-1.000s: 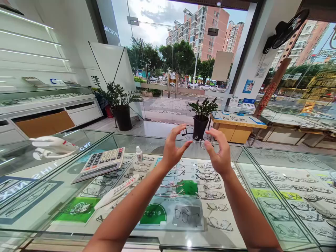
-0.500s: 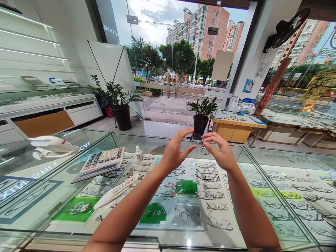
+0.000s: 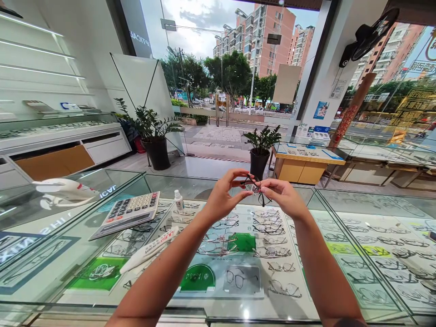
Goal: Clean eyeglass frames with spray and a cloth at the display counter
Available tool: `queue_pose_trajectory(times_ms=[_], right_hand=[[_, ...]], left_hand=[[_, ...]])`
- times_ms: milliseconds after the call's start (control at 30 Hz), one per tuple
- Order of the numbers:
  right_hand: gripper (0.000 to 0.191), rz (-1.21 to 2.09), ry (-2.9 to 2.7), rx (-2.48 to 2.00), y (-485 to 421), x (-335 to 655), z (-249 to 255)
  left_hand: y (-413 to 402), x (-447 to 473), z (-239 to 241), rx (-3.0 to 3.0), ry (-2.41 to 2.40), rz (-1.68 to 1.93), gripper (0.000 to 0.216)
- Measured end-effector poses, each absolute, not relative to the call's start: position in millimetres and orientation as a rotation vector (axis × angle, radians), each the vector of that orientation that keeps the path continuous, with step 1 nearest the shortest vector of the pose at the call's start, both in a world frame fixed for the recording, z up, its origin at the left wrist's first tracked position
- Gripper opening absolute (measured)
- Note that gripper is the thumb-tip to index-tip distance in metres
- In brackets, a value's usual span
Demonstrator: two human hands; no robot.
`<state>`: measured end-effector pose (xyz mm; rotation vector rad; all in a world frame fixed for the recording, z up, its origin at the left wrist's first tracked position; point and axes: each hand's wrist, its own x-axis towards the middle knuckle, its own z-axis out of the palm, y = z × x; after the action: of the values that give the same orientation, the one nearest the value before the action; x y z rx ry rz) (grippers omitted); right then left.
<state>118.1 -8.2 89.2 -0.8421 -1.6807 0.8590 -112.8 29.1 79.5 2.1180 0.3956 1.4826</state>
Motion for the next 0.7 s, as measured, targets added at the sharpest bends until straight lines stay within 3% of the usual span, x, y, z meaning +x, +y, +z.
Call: queue_pose_trajectory(times_ms=[133,233,300,533,700], right_hand=[[0.037,0.776,-1.594,-0.861,-1.1,117.0,83.4],[0.036,0.630,-1.542,-0.876,3.8,113.3,77.4],[0.032,0.522,-1.558,-0.879,3.5,107.8,74.7],[0.019,0.107,-1.614,-0.961,-13.0,80.9,70.8],[0.020,0.020,-1.635,-1.032,-15.7,75.7,66.0]], left_hand=[[22.0,-106.5,77.1,2.167,0.595,1.781,0.057],[12.6,-98.2,72.3,2.146,0.893,2.055,0.030],[7.3,-92.4,68.4,2.191,0.926,1.895,0.021],[6.7,-84.7,62.4,1.868,1.017,1.565,0.042],[16.5,-86.2,60.7,1.736,1.009,1.429,0.048]])
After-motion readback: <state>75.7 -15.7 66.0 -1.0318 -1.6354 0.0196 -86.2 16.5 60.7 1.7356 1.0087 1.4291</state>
